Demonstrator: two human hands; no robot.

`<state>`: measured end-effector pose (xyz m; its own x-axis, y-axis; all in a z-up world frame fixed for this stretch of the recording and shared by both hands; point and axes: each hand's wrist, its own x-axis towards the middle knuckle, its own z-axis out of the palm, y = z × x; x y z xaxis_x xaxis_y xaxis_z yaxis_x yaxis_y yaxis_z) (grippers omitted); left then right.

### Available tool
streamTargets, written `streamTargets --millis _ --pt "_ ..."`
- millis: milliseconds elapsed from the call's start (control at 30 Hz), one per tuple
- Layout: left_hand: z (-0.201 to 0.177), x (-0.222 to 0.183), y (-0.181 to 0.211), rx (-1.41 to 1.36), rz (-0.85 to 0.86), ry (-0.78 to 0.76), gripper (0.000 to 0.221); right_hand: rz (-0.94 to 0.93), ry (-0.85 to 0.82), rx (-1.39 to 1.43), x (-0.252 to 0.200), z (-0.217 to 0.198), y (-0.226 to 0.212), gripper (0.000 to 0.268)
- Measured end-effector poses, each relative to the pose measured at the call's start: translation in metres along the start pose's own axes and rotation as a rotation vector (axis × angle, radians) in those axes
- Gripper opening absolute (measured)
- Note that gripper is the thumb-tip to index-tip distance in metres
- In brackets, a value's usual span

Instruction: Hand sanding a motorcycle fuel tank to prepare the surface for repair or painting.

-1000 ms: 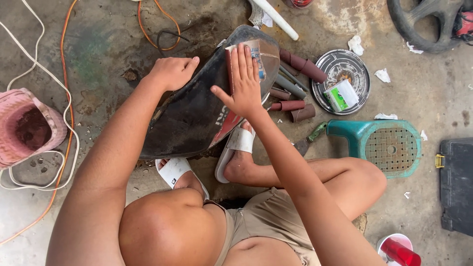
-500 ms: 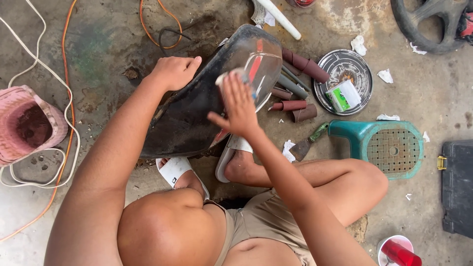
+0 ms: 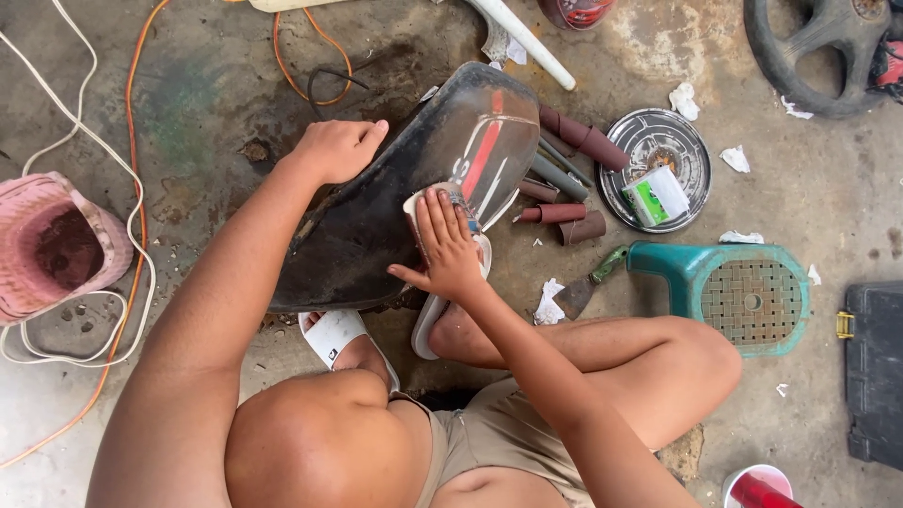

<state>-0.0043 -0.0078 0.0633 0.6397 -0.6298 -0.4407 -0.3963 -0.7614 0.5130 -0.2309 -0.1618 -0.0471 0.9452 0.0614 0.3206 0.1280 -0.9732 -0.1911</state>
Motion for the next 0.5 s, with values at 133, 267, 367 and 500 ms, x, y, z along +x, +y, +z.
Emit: streamTargets --millis 133,267,367,500 --pt "0.004 -0.001 -0.004 -0.031 0.028 0.021 0.076 -0.020 0.002 0.009 0.028 -0.007 0.032 0.122" --pt "-0.001 -0.004 0.001 -0.010 0.013 0.035 0.074 0.152 0.001 0.069 0.088 -0.042 0.059 0.112" --pt "0.000 0.001 0.001 -0.019 0.015 0.029 0.074 0.204 0.026 0.090 0.096 -0.047 0.059 0.111" --pt "0.007 0.009 -0.009 -0.045 0.037 0.040 0.073 0.211 0.051 0.115 0.061 -0.031 0.030 0.119"
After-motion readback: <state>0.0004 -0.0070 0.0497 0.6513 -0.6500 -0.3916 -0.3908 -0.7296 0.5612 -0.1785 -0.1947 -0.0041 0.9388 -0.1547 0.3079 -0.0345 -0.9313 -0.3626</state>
